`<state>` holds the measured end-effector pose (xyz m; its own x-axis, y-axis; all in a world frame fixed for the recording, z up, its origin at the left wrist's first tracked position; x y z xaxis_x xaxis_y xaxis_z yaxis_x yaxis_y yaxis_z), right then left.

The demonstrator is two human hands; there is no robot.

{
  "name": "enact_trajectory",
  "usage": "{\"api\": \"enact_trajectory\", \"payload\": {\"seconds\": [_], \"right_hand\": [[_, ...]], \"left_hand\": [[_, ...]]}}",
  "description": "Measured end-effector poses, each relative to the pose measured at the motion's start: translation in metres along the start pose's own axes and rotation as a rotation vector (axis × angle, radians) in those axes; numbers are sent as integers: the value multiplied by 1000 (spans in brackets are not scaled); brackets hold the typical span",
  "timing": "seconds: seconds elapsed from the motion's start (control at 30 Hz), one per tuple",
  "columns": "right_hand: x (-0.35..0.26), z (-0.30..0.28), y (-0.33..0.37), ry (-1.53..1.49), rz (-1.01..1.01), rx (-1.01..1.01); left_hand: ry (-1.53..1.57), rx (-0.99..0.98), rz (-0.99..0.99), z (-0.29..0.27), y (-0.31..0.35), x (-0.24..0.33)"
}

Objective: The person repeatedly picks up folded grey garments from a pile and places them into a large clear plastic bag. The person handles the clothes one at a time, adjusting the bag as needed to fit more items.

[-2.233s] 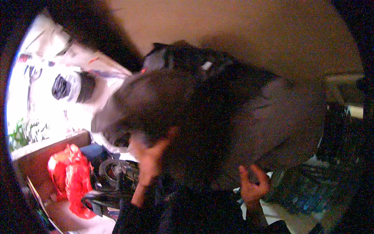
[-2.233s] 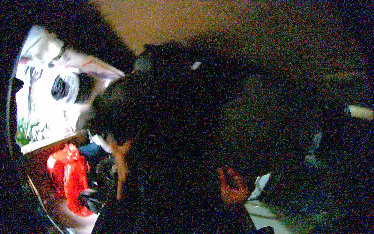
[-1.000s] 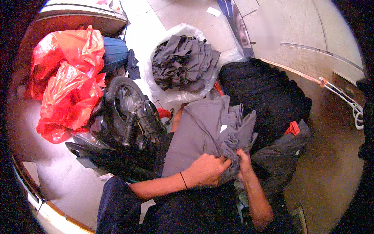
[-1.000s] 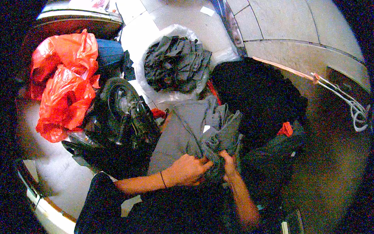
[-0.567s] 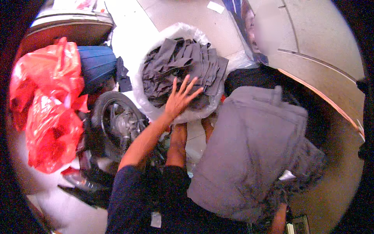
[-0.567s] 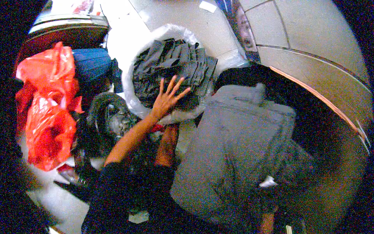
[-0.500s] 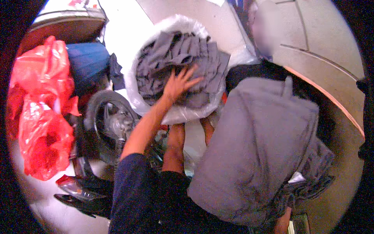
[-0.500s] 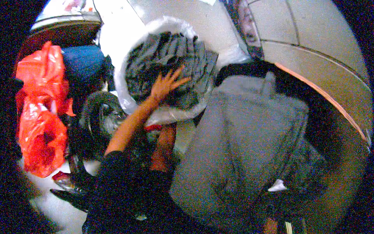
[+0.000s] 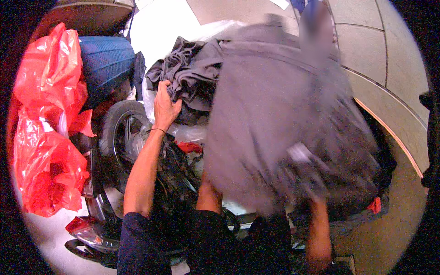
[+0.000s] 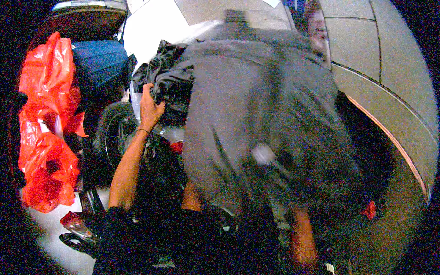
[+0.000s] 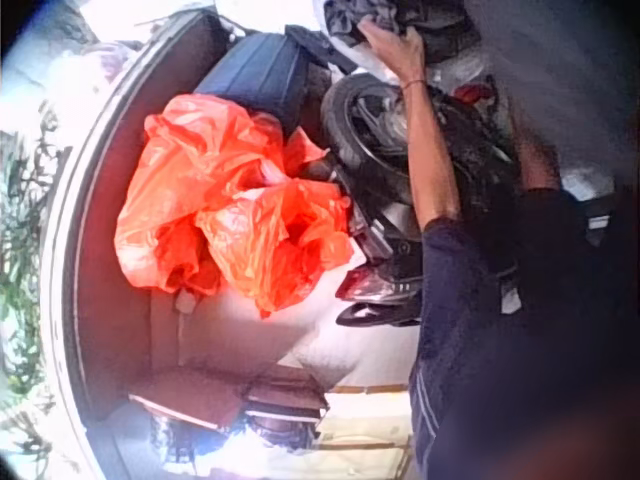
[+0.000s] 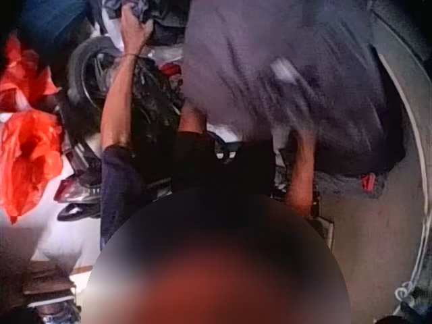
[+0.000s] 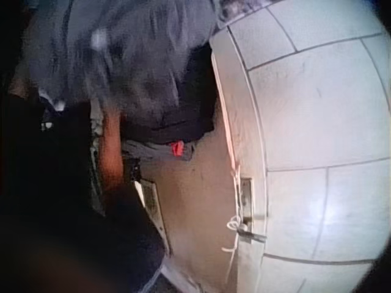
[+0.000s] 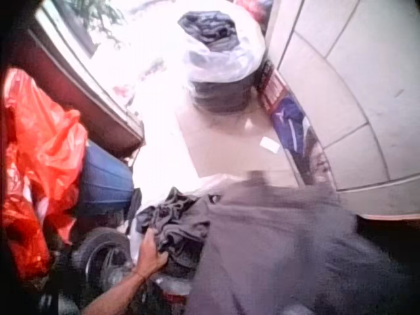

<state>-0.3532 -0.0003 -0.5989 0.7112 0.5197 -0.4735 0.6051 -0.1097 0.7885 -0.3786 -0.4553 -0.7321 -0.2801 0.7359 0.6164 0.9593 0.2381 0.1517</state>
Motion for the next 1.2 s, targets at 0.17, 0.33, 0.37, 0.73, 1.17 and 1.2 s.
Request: {"api": "enact_trajectory", "payload": {"seconds": [0.17, 0.33, 0.37, 0.73, 1.17, 1.2], "right_hand": [[-37, 119, -132, 215, -328, 76], [-77, 60, -128, -350, -327, 259], [-100, 71, -133, -200, -375, 179], [-40, 326, -262, -121, -451, -114], [-151, 259, -93, 434, -891, 116], [-134, 289, -115, 642, -826, 81]], "left_hand": [[-202, -564, 180, -10, -31, 33], [-341, 277, 400, -20, -188, 57], [-299, -34, 225, 17, -206, 53], [-44, -426, 145, 34, -99, 77], [227, -34, -530, -43, 40, -48], [188, 40, -445, -38, 52, -28]]}}
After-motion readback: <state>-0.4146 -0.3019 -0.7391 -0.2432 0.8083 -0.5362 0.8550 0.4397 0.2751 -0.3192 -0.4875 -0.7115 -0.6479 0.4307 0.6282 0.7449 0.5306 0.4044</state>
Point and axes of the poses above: each hand's wrist, its own y-axis away from the middle knuckle, its own z-axis out of the palm, x = y × z, the point moved 5 cm from there along -y, towards the middle knuckle, and after that the axes turned 7 degrees about z, right-handed, at the moved point
